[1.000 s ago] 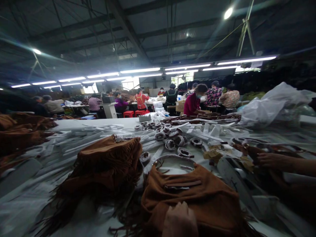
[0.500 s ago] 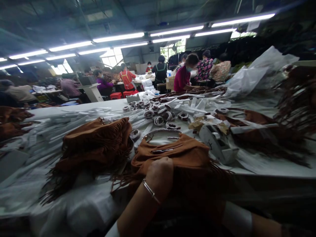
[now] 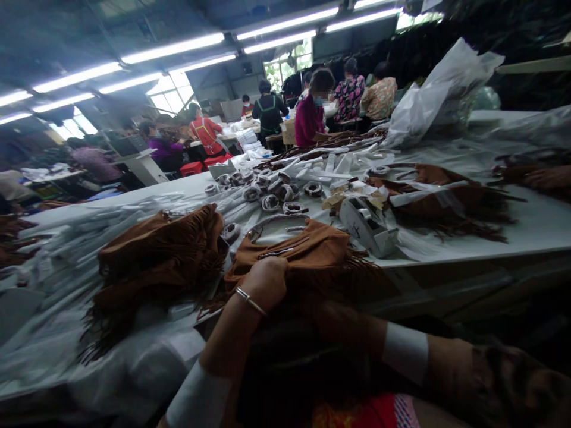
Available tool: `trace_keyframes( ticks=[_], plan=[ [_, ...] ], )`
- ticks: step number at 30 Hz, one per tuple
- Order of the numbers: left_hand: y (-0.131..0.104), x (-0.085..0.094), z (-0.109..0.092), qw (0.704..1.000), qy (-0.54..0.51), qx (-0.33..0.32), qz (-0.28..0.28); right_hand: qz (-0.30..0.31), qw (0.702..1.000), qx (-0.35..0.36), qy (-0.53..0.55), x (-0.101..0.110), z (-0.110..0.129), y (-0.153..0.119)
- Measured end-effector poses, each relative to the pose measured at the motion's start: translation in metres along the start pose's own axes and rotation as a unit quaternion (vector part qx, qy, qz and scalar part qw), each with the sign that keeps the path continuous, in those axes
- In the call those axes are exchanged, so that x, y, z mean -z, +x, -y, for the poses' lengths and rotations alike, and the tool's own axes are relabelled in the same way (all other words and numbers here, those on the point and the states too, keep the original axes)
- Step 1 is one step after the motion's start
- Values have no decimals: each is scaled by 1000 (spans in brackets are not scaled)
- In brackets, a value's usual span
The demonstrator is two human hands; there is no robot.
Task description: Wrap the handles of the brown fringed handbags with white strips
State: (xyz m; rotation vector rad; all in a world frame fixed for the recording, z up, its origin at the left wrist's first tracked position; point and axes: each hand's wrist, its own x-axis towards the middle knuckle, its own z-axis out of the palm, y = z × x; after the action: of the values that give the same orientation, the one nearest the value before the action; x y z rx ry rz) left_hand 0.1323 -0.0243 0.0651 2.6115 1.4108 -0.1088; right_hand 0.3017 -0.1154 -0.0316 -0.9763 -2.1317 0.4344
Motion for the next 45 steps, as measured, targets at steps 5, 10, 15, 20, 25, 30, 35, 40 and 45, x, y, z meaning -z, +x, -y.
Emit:
trace_keyframes(
  ticks=[5, 10, 15, 20, 25, 30, 35, 40, 45],
  plan=[
    [-2, 9, -3, 999, -25, -10, 24, -42, 981, 59, -179, 2, -11, -6],
    [-6, 14, -1, 996, -66, -33, 59, -79, 968, 48, -235, 0, -15, -17],
    [-7, 9, 5, 989, -109, -57, 87, -81, 960, 38, -266, 1, -12, -21],
    [-7, 1, 11, 986, -115, -70, 97, -64, 956, 20, -284, -7, -17, -25],
    [-5, -15, 5, 997, -4, -48, 66, -20, 958, 23, -285, -18, -38, -28],
    [-8, -29, -9, 998, 48, -23, 35, 141, 967, -50, -207, -22, -46, -23],
    [-15, -18, -9, 998, 65, -3, -25, 270, 944, -17, -187, -21, -29, -34],
    [-19, -5, -6, 998, 59, -12, -9, 240, 951, 34, -190, -15, 10, -40],
    [-19, -3, -10, 998, 62, -23, 8, 254, 952, 93, 144, -20, 49, -15]
  ],
)
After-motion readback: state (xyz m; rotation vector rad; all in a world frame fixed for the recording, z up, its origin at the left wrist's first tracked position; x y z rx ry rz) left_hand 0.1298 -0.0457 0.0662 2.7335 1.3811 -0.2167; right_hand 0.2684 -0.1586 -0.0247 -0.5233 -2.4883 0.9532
